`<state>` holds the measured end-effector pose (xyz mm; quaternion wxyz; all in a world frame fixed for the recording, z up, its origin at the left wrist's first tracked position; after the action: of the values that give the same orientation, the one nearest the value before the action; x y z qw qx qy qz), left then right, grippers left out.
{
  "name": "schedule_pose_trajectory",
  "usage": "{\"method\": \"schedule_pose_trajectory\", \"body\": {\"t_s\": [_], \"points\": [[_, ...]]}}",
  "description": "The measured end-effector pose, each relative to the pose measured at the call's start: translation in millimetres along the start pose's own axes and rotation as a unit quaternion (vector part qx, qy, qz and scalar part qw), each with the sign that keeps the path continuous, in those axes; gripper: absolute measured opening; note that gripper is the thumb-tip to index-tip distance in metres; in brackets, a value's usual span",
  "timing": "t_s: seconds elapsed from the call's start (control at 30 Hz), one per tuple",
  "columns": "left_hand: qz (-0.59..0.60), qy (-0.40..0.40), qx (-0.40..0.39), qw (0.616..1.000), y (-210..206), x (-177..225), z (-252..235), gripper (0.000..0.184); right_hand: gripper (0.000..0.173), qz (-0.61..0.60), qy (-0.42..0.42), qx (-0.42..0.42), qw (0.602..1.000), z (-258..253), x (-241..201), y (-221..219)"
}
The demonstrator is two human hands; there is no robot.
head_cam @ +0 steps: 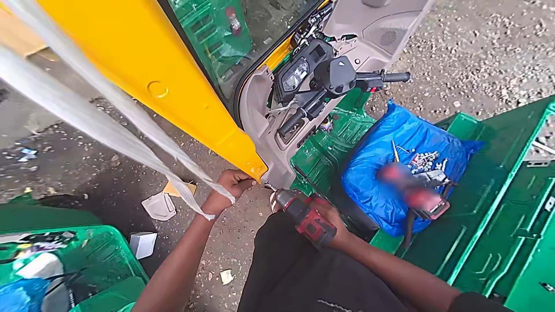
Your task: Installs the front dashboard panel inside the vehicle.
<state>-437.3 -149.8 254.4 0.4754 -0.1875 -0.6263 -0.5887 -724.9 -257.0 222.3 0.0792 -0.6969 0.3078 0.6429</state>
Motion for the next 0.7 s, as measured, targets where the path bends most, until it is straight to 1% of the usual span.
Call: {"method": "schedule_pose_trajectory", "body": {"t_s": [0.07,0.17,0.3,0.4,0.47,0.5,0.57,0.63,0.7], "points": [[0.013,-0.007,0.01,1.0,2,0,0,0.01,0.032,-0.006,-0.007,-0.001,1.0,0,-1,1],[-0.002,-0.03,-0.01,1.0,3,1,-1,0.01,0.033,-0.016,-0.009,-0.005,1.0,0,-2,1],[-0.127,-0.039,-0.039,0.99,13,15,-10,0.012,0.033,-0.016,-0.024,-0.012,1.0,-1,-2,0],[-0.183,-0.033,-0.049,0.981,20,40,-17,0.003,0.035,-0.019,-0.022,-0.009,1.0,0,-2,-1],[-0.206,-0.029,-0.057,0.976,22,51,-20,0.009,0.036,-0.021,-0.018,-0.004,1.0,2,-2,-2],[-0.191,-0.027,-0.056,0.98,21,49,-19,0.012,0.036,-0.023,-0.021,-0.001,1.0,3,-1,-2],[-0.104,-0.02,-0.047,0.993,17,38,-15,0.021,0.033,-0.032,-0.032,0.001,0.999,3,1,-3],[-0.021,-0.017,-0.043,0.999,14,31,-12,0.034,0.032,-0.035,-0.03,-0.001,0.999,1,1,-2],[-0.021,-0.011,-0.043,0.999,14,34,-13,0.038,0.033,-0.035,-0.024,-0.001,0.999,1,1,-3]]}}
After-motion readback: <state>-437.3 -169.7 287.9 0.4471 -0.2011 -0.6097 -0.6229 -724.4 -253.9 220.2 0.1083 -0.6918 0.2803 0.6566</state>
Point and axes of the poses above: each hand's wrist, its own z-axis away from the middle knuckle, its own y-axis out of the back of the hand, x = y × z, the point moved 6 cm from there along -z, towards the middle knuckle, and after that the axes turned 12 degrees about -z, right-handed, at the moved point
